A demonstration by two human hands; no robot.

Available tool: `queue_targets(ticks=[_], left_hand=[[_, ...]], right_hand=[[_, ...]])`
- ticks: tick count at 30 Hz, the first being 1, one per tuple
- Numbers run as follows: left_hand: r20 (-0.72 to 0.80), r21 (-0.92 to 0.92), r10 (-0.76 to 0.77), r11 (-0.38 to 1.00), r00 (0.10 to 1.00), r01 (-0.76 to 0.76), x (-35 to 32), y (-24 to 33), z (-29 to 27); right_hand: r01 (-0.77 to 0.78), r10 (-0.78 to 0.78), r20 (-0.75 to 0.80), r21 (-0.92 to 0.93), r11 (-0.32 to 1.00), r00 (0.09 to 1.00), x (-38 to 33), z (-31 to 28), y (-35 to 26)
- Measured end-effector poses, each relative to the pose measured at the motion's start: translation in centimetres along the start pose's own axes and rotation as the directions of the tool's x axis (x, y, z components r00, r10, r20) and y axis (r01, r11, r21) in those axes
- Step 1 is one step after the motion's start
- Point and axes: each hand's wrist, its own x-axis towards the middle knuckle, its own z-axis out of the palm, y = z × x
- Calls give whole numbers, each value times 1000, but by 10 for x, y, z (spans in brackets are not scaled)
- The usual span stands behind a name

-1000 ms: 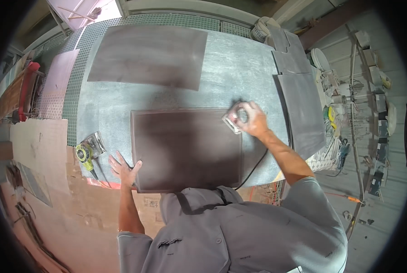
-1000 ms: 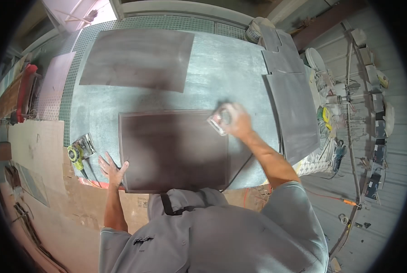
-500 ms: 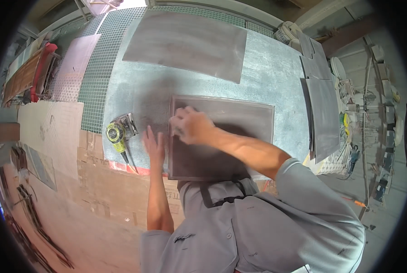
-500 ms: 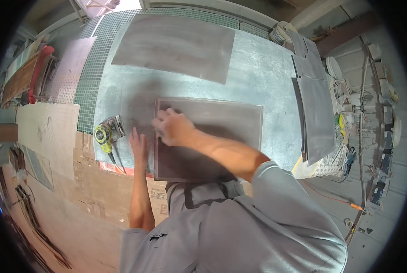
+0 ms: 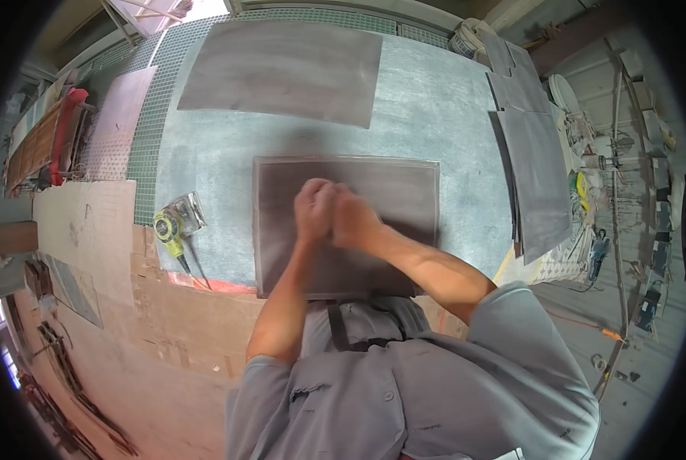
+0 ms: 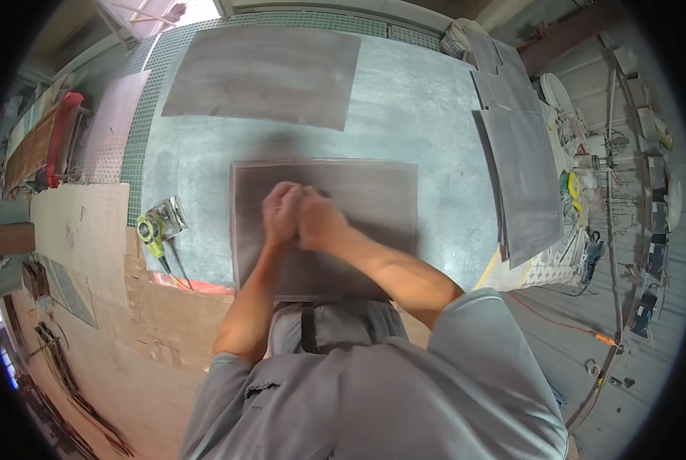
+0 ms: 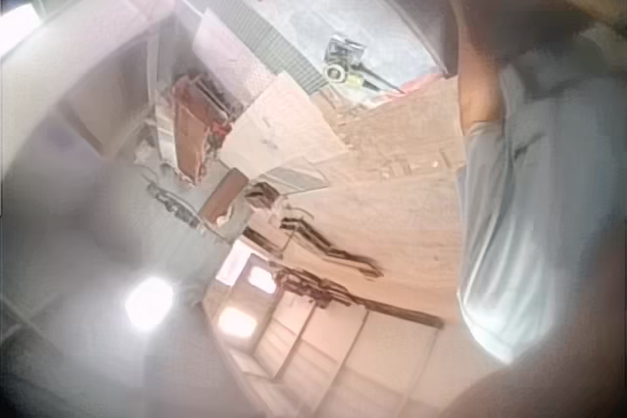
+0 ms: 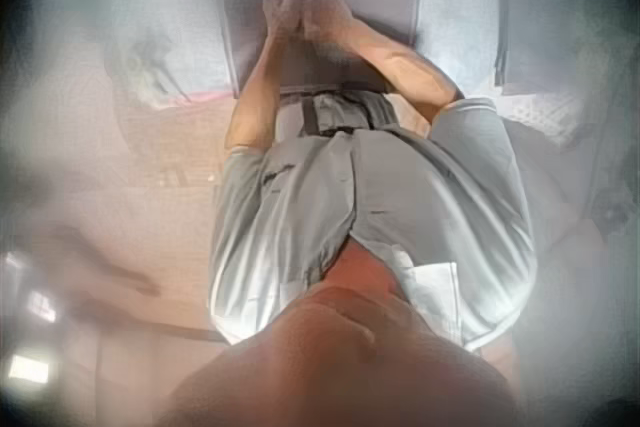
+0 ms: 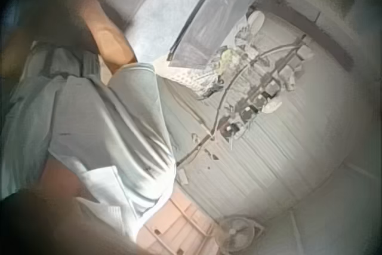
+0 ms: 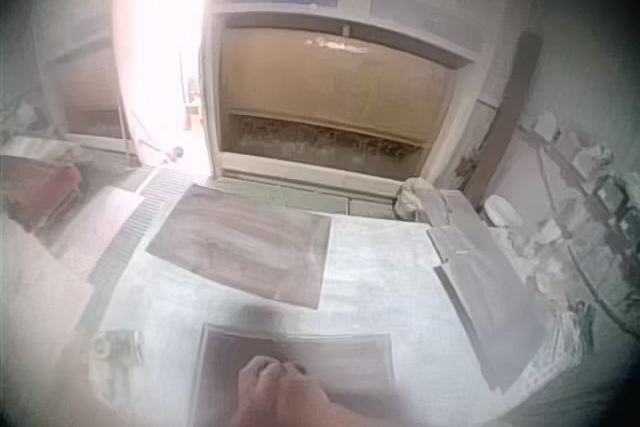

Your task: The person sands wooden panels with a power sander. They move the tool across the surface of multiple boards, flipping them over and handling them one at a time on a workbench.

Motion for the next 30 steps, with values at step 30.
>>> queue_targets(ticks=[30], left_hand=[[-183, 159, 131, 982, 974, -103, -71, -17, -215]], right_hand=[[383, -374, 146, -38, 923, 916, 44, 105, -178]])
